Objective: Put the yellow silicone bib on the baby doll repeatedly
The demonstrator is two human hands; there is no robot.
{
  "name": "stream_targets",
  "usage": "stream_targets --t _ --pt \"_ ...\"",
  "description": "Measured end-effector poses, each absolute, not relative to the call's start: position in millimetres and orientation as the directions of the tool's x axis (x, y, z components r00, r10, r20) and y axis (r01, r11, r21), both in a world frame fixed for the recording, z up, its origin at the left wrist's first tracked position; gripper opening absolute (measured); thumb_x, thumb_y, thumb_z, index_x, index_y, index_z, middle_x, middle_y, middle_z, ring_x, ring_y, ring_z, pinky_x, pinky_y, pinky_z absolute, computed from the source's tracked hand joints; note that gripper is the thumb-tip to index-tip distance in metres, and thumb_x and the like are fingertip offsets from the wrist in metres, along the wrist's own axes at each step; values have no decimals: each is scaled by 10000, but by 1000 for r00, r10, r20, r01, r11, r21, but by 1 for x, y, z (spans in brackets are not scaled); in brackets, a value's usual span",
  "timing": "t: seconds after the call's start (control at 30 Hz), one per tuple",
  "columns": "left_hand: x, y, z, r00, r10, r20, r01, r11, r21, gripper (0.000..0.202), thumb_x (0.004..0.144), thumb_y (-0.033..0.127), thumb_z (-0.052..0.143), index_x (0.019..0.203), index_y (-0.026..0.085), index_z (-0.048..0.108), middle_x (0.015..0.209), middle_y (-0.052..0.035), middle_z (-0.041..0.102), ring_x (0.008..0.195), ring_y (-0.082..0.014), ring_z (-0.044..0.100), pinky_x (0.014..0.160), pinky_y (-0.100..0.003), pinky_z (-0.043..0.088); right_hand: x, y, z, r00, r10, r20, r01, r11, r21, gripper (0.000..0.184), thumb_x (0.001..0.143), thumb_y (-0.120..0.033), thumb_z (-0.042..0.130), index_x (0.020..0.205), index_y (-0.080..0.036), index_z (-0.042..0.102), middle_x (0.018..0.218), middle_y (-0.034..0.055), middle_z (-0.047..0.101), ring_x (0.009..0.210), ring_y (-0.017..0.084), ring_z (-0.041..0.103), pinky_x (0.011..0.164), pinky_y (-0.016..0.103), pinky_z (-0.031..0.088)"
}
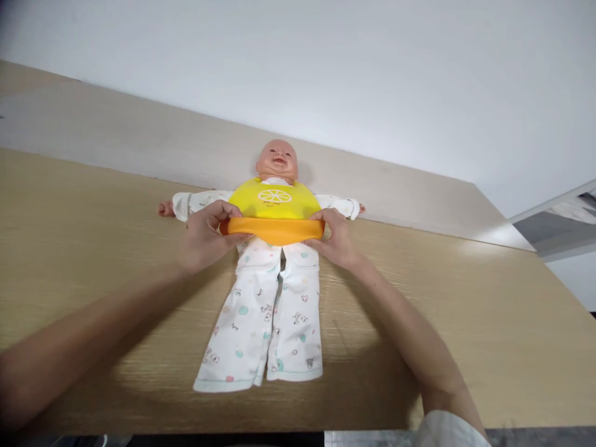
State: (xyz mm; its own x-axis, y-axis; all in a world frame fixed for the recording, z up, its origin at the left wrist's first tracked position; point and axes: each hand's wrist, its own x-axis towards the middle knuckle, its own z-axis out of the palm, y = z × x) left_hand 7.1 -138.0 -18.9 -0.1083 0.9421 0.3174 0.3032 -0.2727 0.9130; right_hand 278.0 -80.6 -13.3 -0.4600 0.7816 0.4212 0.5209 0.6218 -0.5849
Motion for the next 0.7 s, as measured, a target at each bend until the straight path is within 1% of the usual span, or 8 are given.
stream_targets --t 0.07,0.13,0.23,0.37,0.43,0.57,0.7 --pt "4 -137 -19 -74 946 316 320 -277 906 291 600 253 743 788 186 531 750 9 596 679 -131 538 608 -254 445 281 -80 -13 -515 737 438 515 674 -530 548 700 -631 738 969 -173 603 953 62 620 888 179 555 812 323 423" --pt "0 -135 -20 -28 945 325 341 -297 892 309 609 281 756 815 187 547 772 5 610 694 -134 546 628 -261 458 283 -80 -12 -548 704 452 512 710 -484 637 678 -702 726 1021 -178 611 984 73 625 919 192 564 826 334 432" --pt "-6 -133 -23 29 940 339 367 -325 871 371 623 349 788 879 186 574 850 -17 646 762 -154 581 693 -283 485 285 -78 -14 -559 678 477 488 735 -472 646 691 -715 707 1039 -179 614 986 73 629 924 188 573 825 331 446" --pt "-10 -132 -24 114 931 346 408 -361 838 499 615 459 831 975 187 617 1028 -66 682 981 -220 624 873 -341 501 287 -73 -20 -529 691 492 426 718 -550 592 720 -675 711 1042 -187 621 990 58 639 913 168 587 824 313 467" --pt "-10 -134 -24 140 930 340 433 -366 823 543 617 513 828 1004 193 622 1074 -75 686 1033 -237 624 920 -359 497 288 -73 -23 -508 717 477 406 688 -601 562 725 -635 730 1054 -193 624 1009 52 643 935 165 592 852 314 473" --pt "-8 -136 -22 122 937 328 463 -346 816 560 622 568 813 998 201 619 1081 -74 690 1037 -241 622 912 -363 506 286 -75 -24 -468 782 412 396 602 -693 485 722 -549 770 1026 -197 634 1004 38 641 938 152 591 865 307 469" --pt "-10 -135 -25 74 941 330 462 -326 825 521 638 539 810 987 200 623 1060 -67 686 1003 -230 622 868 -342 513 283 -76 -23 -453 810 372 395 556 -731 422 723 -519 777 956 -192 645 941 26 640 883 136 582 837 297 457"
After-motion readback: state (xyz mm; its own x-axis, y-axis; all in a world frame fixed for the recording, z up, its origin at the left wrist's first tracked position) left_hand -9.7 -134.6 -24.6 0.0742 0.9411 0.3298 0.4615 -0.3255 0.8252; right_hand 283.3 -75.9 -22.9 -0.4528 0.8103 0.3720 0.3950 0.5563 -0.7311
